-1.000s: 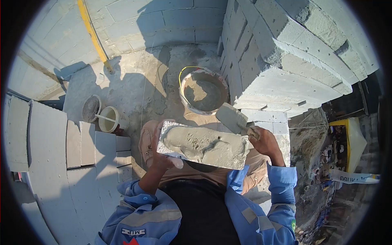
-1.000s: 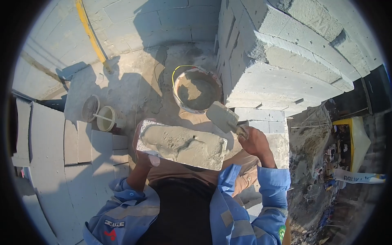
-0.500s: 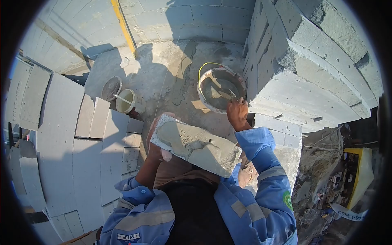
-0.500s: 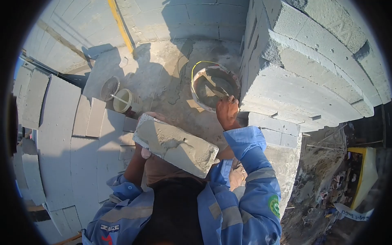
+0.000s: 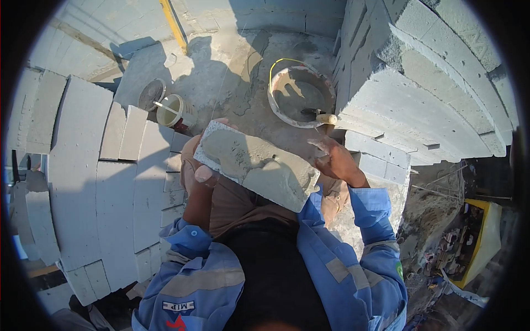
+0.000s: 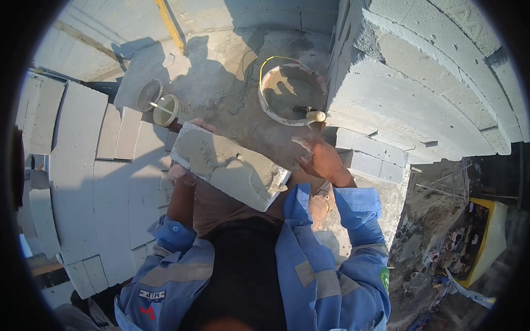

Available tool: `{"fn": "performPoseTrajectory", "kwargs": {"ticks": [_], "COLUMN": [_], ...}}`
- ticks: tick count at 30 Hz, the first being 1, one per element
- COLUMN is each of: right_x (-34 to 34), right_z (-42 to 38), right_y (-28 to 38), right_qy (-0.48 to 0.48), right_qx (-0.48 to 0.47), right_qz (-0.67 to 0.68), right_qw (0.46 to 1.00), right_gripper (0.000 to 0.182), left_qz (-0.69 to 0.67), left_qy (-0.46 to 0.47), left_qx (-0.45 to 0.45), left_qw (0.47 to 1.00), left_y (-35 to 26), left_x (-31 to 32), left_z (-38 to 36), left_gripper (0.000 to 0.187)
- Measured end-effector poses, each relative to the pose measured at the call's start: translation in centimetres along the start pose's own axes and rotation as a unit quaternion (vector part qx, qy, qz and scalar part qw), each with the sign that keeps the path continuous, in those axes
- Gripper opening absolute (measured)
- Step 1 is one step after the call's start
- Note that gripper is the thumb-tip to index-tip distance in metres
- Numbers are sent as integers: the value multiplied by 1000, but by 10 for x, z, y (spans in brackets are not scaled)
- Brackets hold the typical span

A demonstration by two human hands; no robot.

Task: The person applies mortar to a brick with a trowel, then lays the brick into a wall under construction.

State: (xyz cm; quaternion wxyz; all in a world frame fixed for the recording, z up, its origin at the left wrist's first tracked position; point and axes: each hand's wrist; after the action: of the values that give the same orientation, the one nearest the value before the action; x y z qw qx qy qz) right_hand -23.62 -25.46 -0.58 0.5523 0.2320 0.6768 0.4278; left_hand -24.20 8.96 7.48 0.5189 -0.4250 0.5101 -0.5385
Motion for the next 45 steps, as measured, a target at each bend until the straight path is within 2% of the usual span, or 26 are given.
{"fn": "performPoseTrajectory", "kwargs": {"ticks": [3, 4, 6, 8, 10, 12, 13, 15, 17, 19, 21, 23, 25, 28, 29, 31, 32, 34, 35, 37, 38, 40, 41, 42, 43, 45], "right_x": [2, -5, 15, 47, 61, 77, 89, 108, 123, 128, 131, 128, 113, 84, 75, 52, 43, 38, 43, 54, 64, 82, 83, 84, 88, 99], "right_z": [-24, -32, -31, -31, -33, -33, -37, -42, -43, -45, -46, -44, -38, -25, -22, -13, -4, 12, 20, 38, 45, 59, 67, 76, 82, 91], "right_y": [6, 37, 20, 27, 49, 64, 71, 78, 76, 72, 67, 57, 60, 67, 76, 95, 107, 131, 137, 150, 153, 150, 149, 150, 153, 155], "right_qy": [169, 182, 159, 59, 37, 11, -39, -87, -112, -84, -51, -42, -23, 47, 53, 49, 58, 118, 120, 150, 148, 135, 140, 153, 161, 157], "right_qx": [-125, -60, -81, -63, -49, -46, -61, -70, -104, -81, -64, -80, -113, -189, -203, -326, -335, -460, -459, -529, -519, -534, -528, -547, -566, -575], "right_qz": [36, 17, 48, 20, 37, 50, 53, 59, 96, 90, 83, 35, 1, -40, -52, -126, -134, -181, -184, -322, -329, -468, -470, -519, -564, -572], "right_qw": [977, 981, 983, 996, 997, 998, 996, 992, 984, 989, 993, 995, 993, 980, 976, 936, 931, 861, 861, 771, 775, 692, 693, 638, 579, 563], "right_gripper": [78, 80, 72, 62, 61, 60, 60, 60, 60, 59, 57, 53, 47, 48, 48, 42, 42, 41, 41, 44, 44, 50, 50, 51, 52, 53], "left_qz": [-56, -103, -138, -176, -187, -267, -292, -295, -278, -260, -281, -295, -332, -376, -347, -323, -291, -260, -286, -314, -326, -347, -360, -369, -357, -331], "left_qy": [34, 52, 57, 44, 39, 38, 38, 125, 108, 88, 134, 85, 184, 206, 224, 236, 215, 193, 234, 287, 319, 354, 374, 392, 419, 378], "left_qx": [60, 82, 68, 50, 35, 29, 28, 62, 42, 20, 1, -45, -79, -27, -55, -65, -84, -101, -99, -97, -94, -90, -75, -62, -34, -51], "left_qw": [996, 990, 986, 982, 981, 963, 955, 945, 954, 961, 950, 950, 922, 903, 909, 914, 929, 941, 924, 900, 885, 864, 852, 841, 834, 863], "left_y": [29, 31, 32, 31, 36, 38, 38, 38, 25, 20, 19, 14, -5, 46, 53, 52, 51, 52, 54, 67, 76, 92, 99, 101, 101, 117], "left_x": [-15, -15, -21, -31, -43, -54, -59, -66, -60, -61, -69, -57, -54, -63, -67, -63, -56, -53, -51, -48, -50, -45, -44, -44, -43, -48], "left_z": [17, 21, 32, 52, 68, 84, 93, 101, 102, 104, 119, 117, 124, 159, 169, 189, 192, 201, 207, 223, 232, 247, 252, 252, 254, 261], "left_gripper": [144, 143, 142, 141, 140, 139, 138, 128, 122, 116, 107, 105, 104, 107, 107, 107, 107, 107, 108, 110, 111, 113, 112, 111, 110, 103]}}
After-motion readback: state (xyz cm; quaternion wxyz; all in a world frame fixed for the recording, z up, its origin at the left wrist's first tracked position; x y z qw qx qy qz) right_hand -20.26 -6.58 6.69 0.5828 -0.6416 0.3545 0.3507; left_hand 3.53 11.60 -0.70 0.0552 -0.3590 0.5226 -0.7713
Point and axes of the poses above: each hand's wrist, its own z-axis towards the middle knuckle, its own x-axis out of the palm, y = z × x, and after that the axes turned 13 degrees about z, right-handed
